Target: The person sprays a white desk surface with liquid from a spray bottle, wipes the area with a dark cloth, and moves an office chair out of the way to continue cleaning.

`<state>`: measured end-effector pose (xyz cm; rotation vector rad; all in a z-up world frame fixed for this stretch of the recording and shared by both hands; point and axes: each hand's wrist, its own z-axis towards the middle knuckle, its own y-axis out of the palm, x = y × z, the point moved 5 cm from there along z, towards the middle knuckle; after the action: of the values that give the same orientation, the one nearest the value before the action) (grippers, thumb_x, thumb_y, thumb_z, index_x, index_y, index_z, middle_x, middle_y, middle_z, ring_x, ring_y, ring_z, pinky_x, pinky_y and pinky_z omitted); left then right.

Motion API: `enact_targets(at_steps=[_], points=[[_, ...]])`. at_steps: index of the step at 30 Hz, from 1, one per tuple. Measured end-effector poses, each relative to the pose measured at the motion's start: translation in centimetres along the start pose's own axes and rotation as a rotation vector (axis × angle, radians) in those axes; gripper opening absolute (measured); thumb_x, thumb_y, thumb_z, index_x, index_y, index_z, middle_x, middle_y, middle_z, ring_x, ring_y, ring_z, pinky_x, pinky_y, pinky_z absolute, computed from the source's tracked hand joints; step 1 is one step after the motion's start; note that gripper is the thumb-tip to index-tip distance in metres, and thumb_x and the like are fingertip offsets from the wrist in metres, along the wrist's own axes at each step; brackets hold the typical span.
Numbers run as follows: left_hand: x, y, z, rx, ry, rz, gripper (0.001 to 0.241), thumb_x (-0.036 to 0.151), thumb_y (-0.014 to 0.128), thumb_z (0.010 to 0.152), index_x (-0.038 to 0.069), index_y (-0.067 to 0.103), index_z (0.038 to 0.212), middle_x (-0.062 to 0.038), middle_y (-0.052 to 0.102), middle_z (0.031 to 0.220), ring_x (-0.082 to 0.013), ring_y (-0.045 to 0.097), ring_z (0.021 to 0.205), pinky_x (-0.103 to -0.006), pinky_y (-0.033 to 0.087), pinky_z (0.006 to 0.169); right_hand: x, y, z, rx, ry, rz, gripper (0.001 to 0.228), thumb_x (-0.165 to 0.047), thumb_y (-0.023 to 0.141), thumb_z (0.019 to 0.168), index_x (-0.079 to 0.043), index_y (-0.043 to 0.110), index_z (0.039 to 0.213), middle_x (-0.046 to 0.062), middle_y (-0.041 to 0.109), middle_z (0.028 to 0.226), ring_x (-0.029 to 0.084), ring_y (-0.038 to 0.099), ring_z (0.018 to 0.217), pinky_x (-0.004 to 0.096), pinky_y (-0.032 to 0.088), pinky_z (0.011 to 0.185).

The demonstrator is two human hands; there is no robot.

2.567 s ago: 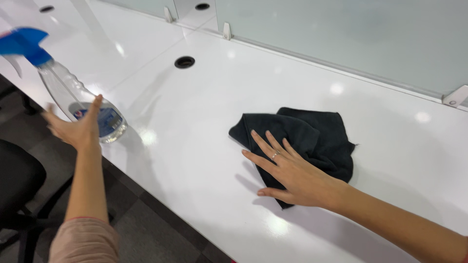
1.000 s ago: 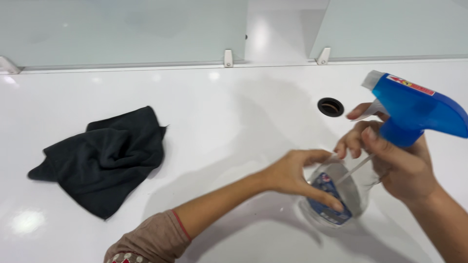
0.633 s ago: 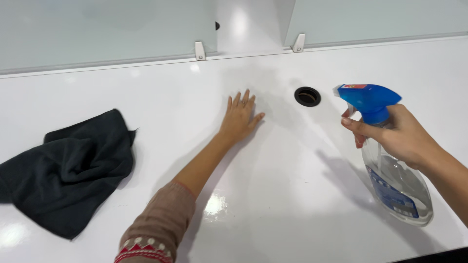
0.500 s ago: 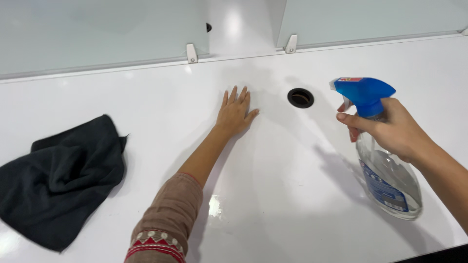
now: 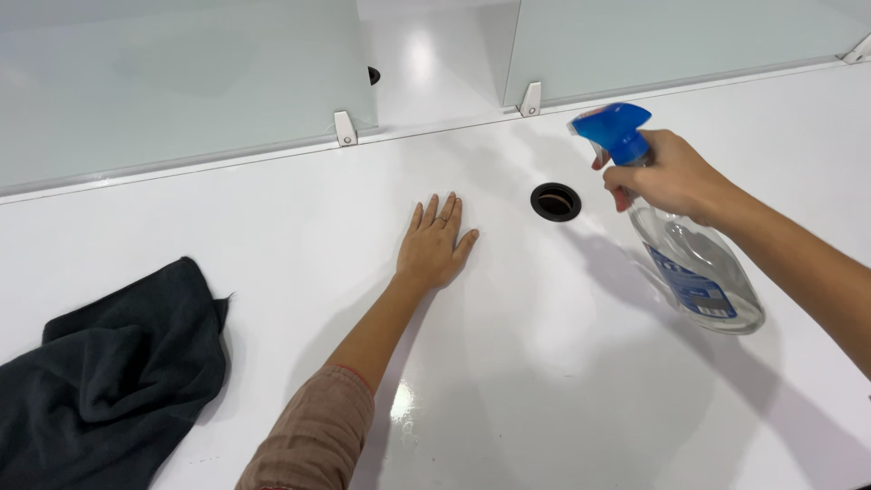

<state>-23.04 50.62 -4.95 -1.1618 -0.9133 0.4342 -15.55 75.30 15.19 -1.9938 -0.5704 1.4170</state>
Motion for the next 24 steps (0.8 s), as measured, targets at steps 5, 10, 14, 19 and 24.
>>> enact_targets(at_steps=[5,10,14,19,24], points=[[0.0,0.0,0.0,-0.001,-0.007,-0.001,0.072,0.052,0.031,0.104,0.004,0.028,0.158,-0.009,0.028,0.166,-0.0312,0.017,0.154,-0.0445,0.008,0.126,0.7,-0.3,3.0,0.059,-0.037,0.01,0.021,-0.009,0.065,0.084,0.003,0.068,0.101,0.013,0.068,0.073,0.022,0.067,0.065,0.037,0.054,0.072],[0.1,-0.2,0.0,-0.003,-0.013,-0.012,0.072,0.052,0.033,0.104,0.004,0.03,0.157,-0.009,0.028,0.165,-0.0314,0.018,0.154,-0.0445,0.008,0.126,1.1,-1.4,3.0,0.09,-0.028,0.033,0.022,-0.007,0.065,0.084,0.005,0.067,0.103,0.014,0.068,0.075,0.023,0.069,0.067,0.037,0.055,0.073],[0.1,-0.2,0.0,0.011,-0.014,-0.024,0.071,0.051,0.036,0.103,0.004,0.031,0.157,-0.009,0.03,0.165,-0.0317,0.02,0.154,-0.0446,0.01,0.126,1.2,-1.8,0.6,0.044,0.037,0.044,0.026,-0.005,0.064,0.084,0.002,0.067,0.108,0.015,0.064,0.073,0.025,0.066,0.065,0.039,0.057,0.072],[-0.3,0.3,0.3,0.018,0.002,-0.024,0.072,0.051,0.038,0.103,0.003,0.032,0.156,-0.01,0.03,0.165,-0.0332,0.02,0.153,-0.0457,0.01,0.125,1.6,-1.1,-5.1,-0.069,0.101,-0.044,0.026,-0.005,0.064,0.08,-0.001,0.069,0.105,0.015,0.066,0.071,0.024,0.066,0.065,0.041,0.055,0.074],[-0.7,0.8,0.6,0.025,0.01,-0.01,0.072,0.051,0.039,0.104,0.002,0.033,0.157,-0.012,0.03,0.165,-0.0351,0.019,0.154,-0.047,0.01,0.125,3.6,0.0,-10.0,-0.097,0.253,-0.248,0.021,-0.013,0.069,0.082,-0.005,0.074,0.1,0.018,0.068,0.064,0.029,0.068,0.065,0.04,0.05,0.082]])
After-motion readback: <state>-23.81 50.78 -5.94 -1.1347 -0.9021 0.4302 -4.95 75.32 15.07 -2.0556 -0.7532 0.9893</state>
